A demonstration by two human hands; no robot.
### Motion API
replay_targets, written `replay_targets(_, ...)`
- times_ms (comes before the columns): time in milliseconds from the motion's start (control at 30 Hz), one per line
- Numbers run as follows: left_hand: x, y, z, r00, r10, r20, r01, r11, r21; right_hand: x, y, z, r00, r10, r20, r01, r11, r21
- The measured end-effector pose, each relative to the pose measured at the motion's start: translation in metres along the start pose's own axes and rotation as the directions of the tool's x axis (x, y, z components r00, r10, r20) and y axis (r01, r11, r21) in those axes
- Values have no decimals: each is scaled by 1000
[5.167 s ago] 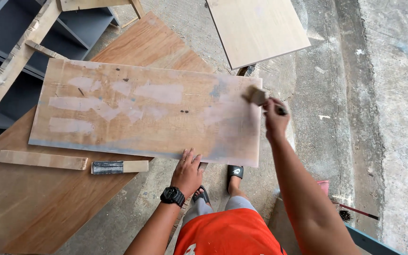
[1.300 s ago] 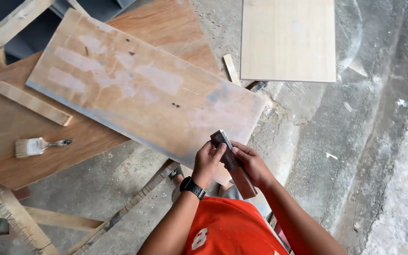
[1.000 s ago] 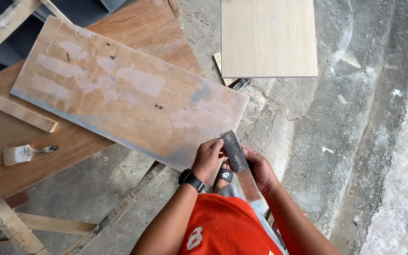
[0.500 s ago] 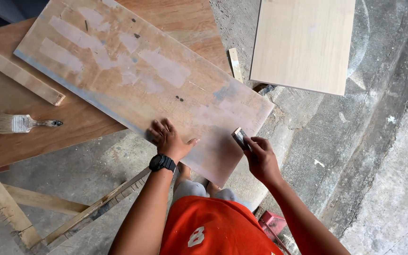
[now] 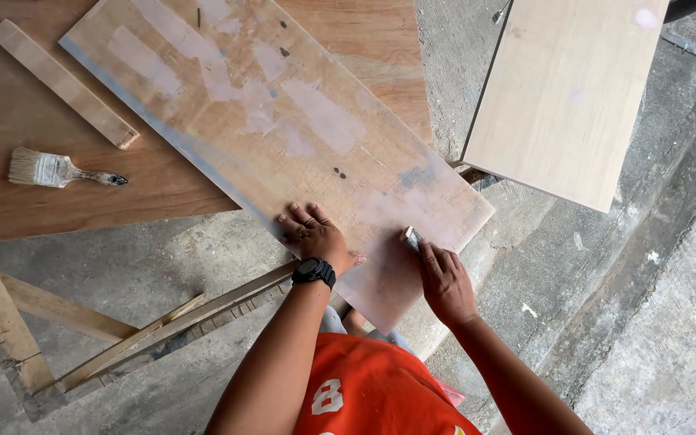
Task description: Sanding the edges of wooden boards manually and using a brush to clear away sawdust in a workshop environment.
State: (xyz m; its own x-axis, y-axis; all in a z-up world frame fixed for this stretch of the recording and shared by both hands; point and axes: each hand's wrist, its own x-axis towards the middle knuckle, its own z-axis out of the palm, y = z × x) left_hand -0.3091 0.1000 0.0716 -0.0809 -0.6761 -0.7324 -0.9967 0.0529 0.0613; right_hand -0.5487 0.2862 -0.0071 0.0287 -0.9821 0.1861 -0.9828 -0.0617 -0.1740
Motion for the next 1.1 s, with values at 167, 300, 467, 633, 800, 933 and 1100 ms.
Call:
replay_targets(167,-2,1,-4,1000,-10,26,10,1000,0,8,22,-7,980,110,166,-117,993,33)
replay_targets(300,-3,1,-2,1000,-14,20,14,1000,-19,4,19,-16,995,38,95,-41,999,33)
replay_targets(467,-2,3,-3,999,-18,27,19,999,-33,10,28,-4,995,-14,102,18,999,-29)
replay_targets(633,-7,2,-10,999,-15,36,16,999,-39,123,36,12,993,-79,82,83,996,-45)
replay_targets(800,-12,3,-9,1000,2,20,-2,1000,-23,187,72,32,992,122,10,-122,993,-7)
replay_targets(933,-25,1,-18,1000,17,6,-17,1000,-23,121,32,22,993,101,55,-105,991,80)
replay_targets(1100,-16,0,-18,1000,23,-14,-24,1000,-3,26,6,-3,969,-218,119,201,969,141)
